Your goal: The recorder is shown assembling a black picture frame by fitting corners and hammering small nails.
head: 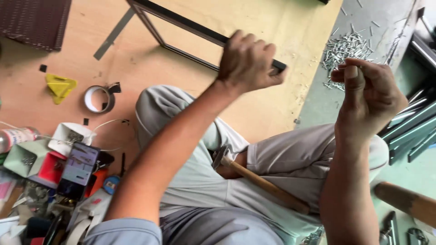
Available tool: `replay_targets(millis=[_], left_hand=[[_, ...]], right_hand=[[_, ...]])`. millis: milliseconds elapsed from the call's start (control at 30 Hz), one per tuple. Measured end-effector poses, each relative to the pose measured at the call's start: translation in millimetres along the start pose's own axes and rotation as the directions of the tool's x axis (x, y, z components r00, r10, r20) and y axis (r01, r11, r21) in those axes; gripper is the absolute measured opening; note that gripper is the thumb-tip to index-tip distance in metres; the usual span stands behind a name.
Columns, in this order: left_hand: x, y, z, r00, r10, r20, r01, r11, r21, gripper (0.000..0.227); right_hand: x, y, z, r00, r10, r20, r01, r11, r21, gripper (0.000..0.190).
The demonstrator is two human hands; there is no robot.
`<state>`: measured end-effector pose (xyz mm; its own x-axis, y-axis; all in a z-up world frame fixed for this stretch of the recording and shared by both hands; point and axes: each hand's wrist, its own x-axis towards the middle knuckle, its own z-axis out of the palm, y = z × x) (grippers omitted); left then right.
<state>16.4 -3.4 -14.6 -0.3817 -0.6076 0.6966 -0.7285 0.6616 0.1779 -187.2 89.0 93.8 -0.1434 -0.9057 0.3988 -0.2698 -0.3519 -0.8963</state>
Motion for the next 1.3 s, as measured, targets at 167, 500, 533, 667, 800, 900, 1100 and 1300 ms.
replay_targets(millis=[167, 500, 533, 667, 800, 900, 1100, 1300], left_hand=[[0.4, -13.4, -7.8, 0.995, 0.013, 0.102, -0.016, 1.0, 0.025, 0.067], [2.0, -12.9, 3.0, 0.999, 0.017, 0.037, -0.02, 0.997, 0.075, 0.073], [0.1, -11.6, 4.9, 0.999, 0.016, 0.038, -0.019, 0.997, 0.078, 0.073], [0.5, -13.7, -3.3, 1.0, 0.024, -0.009, -0.023, 0.997, 0.077, 0.077], [5.5, -11.5, -13.6, 0.999, 0.04, -0.018, -0.038, 0.996, 0.085, 0.076], [2.9, -7.3, -15.3, 0.999, 0.003, -0.037, -0.003, 1.0, 0.009, 0.067], [4.0, -7.2, -15.8, 1.0, -0.007, -0.025, 0.007, 1.0, -0.01, 0.045], [5.9, -6.8, -19.7, 0.997, 0.011, -0.081, -0.014, 0.999, -0.033, 0.059]], right_hand=[[-11.6, -11.4, -8.8, 0.98, -0.196, -0.013, 0.195, 0.979, -0.067, 0.005], [-3.6, 50.5, 17.4, 0.982, 0.108, 0.155, -0.116, 0.993, 0.039, 0.008], [-3.4, 47.0, 16.6, 0.983, 0.094, 0.158, -0.103, 0.994, 0.045, 0.008], [0.6, 36.3, 24.7, 0.979, 0.025, 0.2, -0.026, 1.0, 0.002, 0.005], [1.7, 43.1, 39.7, 0.974, -0.002, 0.227, 0.008, 1.0, -0.026, 0.005], [-0.6, 41.4, 46.3, 0.97, 0.015, 0.241, 0.011, 0.994, -0.107, 0.005], [-2.0, 41.7, 52.3, 0.963, 0.04, 0.266, 0.018, 0.977, -0.213, 0.006], [-1.6, 39.2, 54.4, 0.965, -0.031, 0.261, 0.117, 0.94, -0.319, 0.002]])
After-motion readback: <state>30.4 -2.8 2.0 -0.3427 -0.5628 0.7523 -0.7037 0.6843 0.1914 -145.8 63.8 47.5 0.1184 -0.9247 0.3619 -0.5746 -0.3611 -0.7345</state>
